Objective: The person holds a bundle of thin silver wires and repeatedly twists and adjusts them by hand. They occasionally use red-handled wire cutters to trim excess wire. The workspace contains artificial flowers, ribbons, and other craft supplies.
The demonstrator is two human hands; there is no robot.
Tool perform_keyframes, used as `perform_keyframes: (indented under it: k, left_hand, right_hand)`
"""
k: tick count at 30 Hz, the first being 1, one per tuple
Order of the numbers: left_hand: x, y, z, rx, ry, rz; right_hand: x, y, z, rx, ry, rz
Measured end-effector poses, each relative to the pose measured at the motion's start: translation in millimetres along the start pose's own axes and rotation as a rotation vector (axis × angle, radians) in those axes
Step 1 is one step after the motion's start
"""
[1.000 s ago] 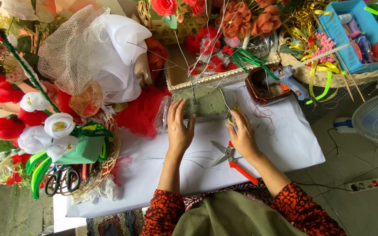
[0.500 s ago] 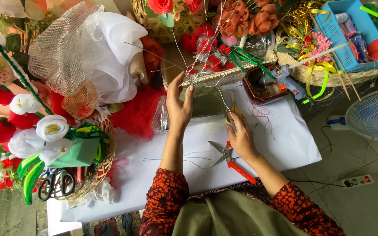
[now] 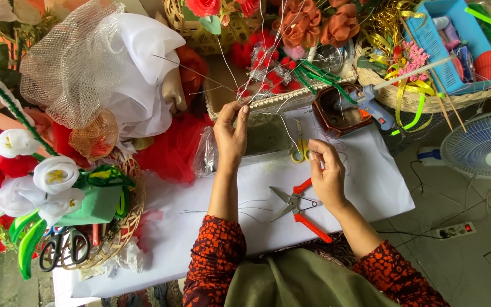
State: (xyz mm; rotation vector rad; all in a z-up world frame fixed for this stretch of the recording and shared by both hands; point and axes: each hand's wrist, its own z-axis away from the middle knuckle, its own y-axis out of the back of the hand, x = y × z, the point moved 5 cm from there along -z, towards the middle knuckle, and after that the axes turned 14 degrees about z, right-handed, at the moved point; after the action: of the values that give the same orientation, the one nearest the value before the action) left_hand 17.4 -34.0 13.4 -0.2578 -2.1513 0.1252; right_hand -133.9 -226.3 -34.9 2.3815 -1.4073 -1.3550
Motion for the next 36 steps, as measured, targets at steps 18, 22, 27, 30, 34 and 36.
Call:
perform_keyframes:
  k: [18, 22, 27, 30, 34, 36]
  left_hand:
    - [-11, -1, 4, 0.049, 0.112, 0.424]
    - [-13, -2, 4, 0.053, 0.112, 0.447]
    - [-8, -4, 3, 0.056, 0.104, 0.478]
    - [-15, -3, 4, 0.06, 0.109, 0.49]
    - [-21, -1, 4, 0.063, 0.104, 0.498]
    - [-30, 2, 5, 0.068, 0.107, 0.51]
  right_hand:
    - [-41, 31, -12, 0.061, 0.042, 0.029]
    - [-37, 38, -18, 0.089, 0.039, 0.061]
    - [-49, 48, -34, 0.141, 0.093, 0.041]
    - [-53, 50, -44, 0.144, 0.143, 0.038]
    - [-57, 49, -47, 0.142, 0.162, 0.039]
    - [-59, 45, -45, 0.127, 0.159, 0.017]
